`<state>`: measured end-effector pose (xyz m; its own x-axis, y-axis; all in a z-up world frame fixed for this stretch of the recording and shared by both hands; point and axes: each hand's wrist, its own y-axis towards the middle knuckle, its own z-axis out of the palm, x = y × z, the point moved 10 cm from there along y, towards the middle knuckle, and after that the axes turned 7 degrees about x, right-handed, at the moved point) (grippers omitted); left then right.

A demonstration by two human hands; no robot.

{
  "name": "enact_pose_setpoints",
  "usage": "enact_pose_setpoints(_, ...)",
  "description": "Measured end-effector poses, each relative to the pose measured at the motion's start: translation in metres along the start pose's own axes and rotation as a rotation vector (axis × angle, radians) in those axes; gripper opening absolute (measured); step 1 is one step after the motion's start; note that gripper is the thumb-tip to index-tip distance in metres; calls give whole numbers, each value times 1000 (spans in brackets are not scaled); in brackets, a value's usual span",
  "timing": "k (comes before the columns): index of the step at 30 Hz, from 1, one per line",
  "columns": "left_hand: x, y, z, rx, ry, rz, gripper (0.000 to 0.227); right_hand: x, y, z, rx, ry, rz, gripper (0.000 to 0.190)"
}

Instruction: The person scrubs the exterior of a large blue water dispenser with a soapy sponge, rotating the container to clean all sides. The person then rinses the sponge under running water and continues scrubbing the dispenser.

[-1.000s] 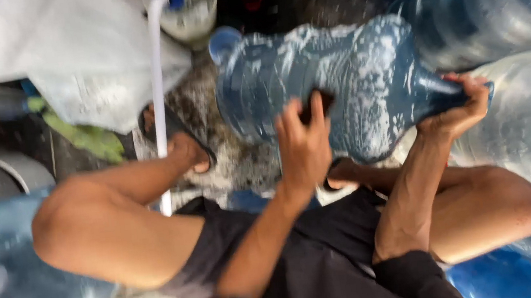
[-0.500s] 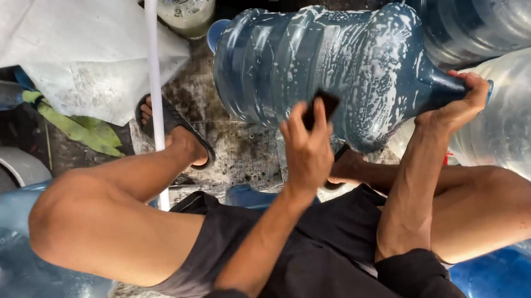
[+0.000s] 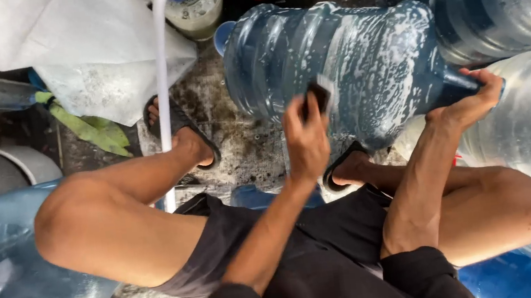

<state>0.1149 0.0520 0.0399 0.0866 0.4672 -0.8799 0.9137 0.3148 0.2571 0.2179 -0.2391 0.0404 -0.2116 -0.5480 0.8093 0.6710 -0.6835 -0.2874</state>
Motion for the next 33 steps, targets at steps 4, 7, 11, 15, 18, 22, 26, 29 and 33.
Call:
enact_pose_setpoints(4,53,112,37,134,251,51,39,8,-4,-3,216,-70,-136,14)
enact_pose_setpoints(7,10,109,2,65,398,101,33,11,-15,8,292,-74,-180,18)
enact_pose_setpoints(11,-7,12,-30,103,205,-31,44,11,-3,-1,263,-51,-191,14)
enact_pose_setpoints(15,6,22,-26,87,302,-74,47,3,7,-6,360,50,-131,13)
enact_pose_setpoints(18,50,103,15,147,425,36,28,-5,-5,-10,479,136,-74,12)
enact_pose_setpoints(22,34,119,17,235,305,128,35,-6,-9,1,729,158,-88,18)
enact_pose_setpoints(26,-21,51,-44,219,102,-84,34,14,-22,22,878,66,-199,20)
enact_pose_setpoints(29,-17,57,-62,-56,326,5,19,18,-34,37,995,-11,-195,21)
enact_pose_setpoints(33,-12,52,-46,20,104,-87,20,19,-51,42,1018,-35,-221,22)
